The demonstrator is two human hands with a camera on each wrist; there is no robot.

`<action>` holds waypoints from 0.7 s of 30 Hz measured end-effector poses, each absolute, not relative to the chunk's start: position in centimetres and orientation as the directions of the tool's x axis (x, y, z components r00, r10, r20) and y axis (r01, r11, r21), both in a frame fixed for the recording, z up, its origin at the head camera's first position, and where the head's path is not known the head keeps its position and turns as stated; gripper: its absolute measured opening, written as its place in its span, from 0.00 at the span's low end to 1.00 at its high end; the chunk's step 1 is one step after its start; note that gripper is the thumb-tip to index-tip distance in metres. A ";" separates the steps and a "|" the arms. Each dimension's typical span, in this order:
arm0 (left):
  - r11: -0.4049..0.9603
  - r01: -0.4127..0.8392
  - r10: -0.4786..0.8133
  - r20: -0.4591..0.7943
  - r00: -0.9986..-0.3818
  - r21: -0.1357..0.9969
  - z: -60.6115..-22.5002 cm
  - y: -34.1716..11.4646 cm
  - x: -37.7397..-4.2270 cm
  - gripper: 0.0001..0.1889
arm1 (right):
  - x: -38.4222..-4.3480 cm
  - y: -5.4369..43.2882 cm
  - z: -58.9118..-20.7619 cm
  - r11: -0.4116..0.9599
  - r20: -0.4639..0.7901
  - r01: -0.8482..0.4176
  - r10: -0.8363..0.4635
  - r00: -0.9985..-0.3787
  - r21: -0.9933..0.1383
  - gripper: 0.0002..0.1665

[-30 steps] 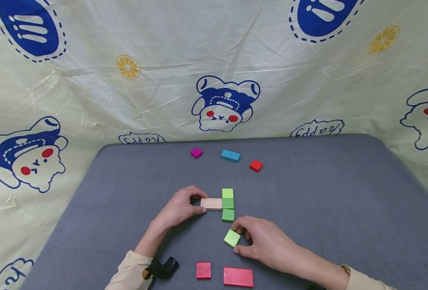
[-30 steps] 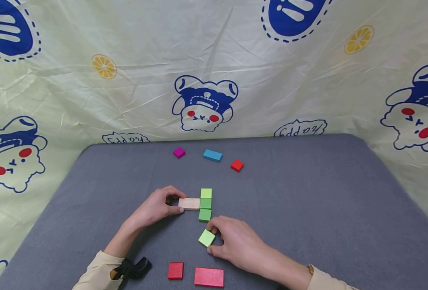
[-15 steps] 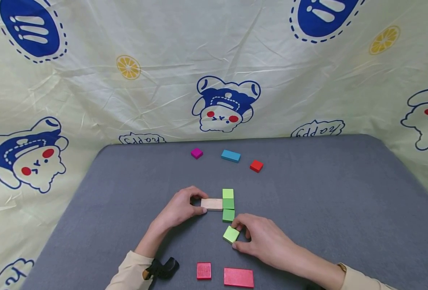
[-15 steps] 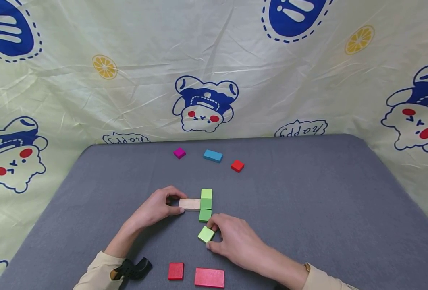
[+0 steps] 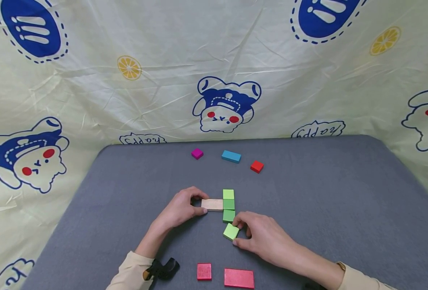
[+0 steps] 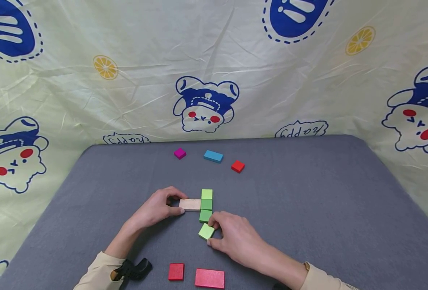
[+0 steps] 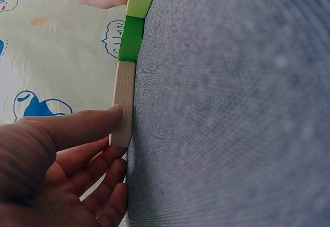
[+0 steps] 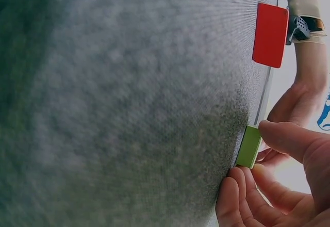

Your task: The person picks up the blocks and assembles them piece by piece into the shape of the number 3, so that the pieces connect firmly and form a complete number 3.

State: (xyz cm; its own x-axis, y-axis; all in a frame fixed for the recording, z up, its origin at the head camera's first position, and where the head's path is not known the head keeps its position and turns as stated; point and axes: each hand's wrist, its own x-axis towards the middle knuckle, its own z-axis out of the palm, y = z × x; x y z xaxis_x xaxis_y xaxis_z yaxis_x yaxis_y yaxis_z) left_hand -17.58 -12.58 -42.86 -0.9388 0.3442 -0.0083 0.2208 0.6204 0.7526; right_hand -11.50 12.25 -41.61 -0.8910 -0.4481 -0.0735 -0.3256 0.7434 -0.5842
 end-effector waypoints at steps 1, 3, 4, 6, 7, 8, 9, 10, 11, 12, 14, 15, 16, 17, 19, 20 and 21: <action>0.620 0.220 0.344 -0.008 -0.939 0.753 -42.9 -12.6 -17.6 0.13 | -11.5 12.2 -41.6 0.744 -0.075 -0.324 -0.447 -0.891 -0.584 0.17; 0.620 0.220 0.343 -0.008 -0.939 0.753 -42.8 -12.6 -17.5 0.13 | -11.6 12.2 -41.6 0.746 -0.079 -0.320 -0.445 -0.892 -0.584 0.17; 0.620 0.221 0.343 -0.007 -0.939 0.753 -42.8 -12.6 -17.5 0.13 | -11.6 12.2 -41.6 0.747 -0.080 -0.320 -0.444 -0.893 -0.583 0.18; 0.618 0.222 0.344 -0.005 -0.939 0.754 -42.8 -12.5 -17.5 0.13 | -11.6 12.2 -41.6 0.750 -0.077 -0.321 -0.442 -0.894 -0.579 0.18; 0.618 0.224 0.344 -0.003 -0.939 0.753 -42.8 -12.5 -17.5 0.13 | -11.6 12.2 -41.6 0.751 -0.074 -0.323 -0.441 -0.894 -0.576 0.18; 0.618 0.226 0.344 -0.001 -0.939 0.753 -42.8 -12.6 -17.5 0.13 | -11.6 12.2 -41.7 0.752 -0.070 -0.326 -0.441 -0.895 -0.574 0.17; 0.616 0.227 0.345 0.001 -0.939 0.754 -42.8 -12.6 -17.5 0.13 | -11.6 12.2 -41.7 0.752 -0.066 -0.328 -0.440 -0.895 -0.572 0.17; 0.616 0.229 0.345 0.003 -0.939 0.754 -42.8 -12.6 -17.5 0.13 | -11.6 12.2 -41.7 0.752 -0.062 -0.330 -0.440 -0.896 -0.571 0.17; 0.615 0.229 0.345 0.004 -0.938 0.754 -42.8 -12.5 -17.5 0.13 | -11.6 12.2 -41.7 0.751 -0.059 -0.331 -0.440 -0.896 -0.571 0.17; 0.615 0.230 0.346 0.004 -0.938 0.754 -42.8 -12.5 -17.5 0.13 | -11.6 12.2 -41.7 0.751 -0.058 -0.331 -0.440 -0.896 -0.571 0.17; 0.615 0.231 0.347 0.005 -0.938 0.754 -42.8 -12.5 -17.5 0.13 | -11.6 12.2 -41.7 0.750 -0.058 -0.330 -0.439 -0.897 -0.573 0.17; 0.615 0.231 0.347 0.005 -0.938 0.754 -42.8 -12.5 -17.5 0.13 | -11.7 12.2 -41.7 0.750 -0.059 -0.328 -0.437 -0.897 -0.574 0.17; 0.616 0.231 0.346 0.005 -0.938 0.753 -42.9 -12.5 -17.5 0.13 | -11.7 12.2 -41.7 0.751 -0.060 -0.327 -0.436 -0.898 -0.573 0.17; 0.616 0.231 0.347 0.004 -0.938 0.753 -42.9 -12.5 -17.5 0.13 | -11.7 12.2 -41.7 0.752 -0.061 -0.326 -0.435 -0.898 -0.573 0.17; 0.618 0.231 0.346 0.004 -0.938 0.752 -42.9 -12.5 -17.5 0.13 | -11.7 12.1 -41.6 0.753 -0.061 -0.324 -0.433 -0.899 -0.573 0.17; 0.618 0.231 0.345 0.004 -0.938 0.752 -42.9 -12.5 -17.5 0.13 | -11.7 12.1 -41.6 0.752 -0.060 -0.323 -0.433 -0.900 -0.575 0.17; 0.618 0.230 0.345 0.004 -0.939 0.752 -42.9 -12.5 -17.5 0.13 | -11.7 12.1 -41.6 0.749 -0.058 -0.323 -0.433 -0.900 -0.578 0.17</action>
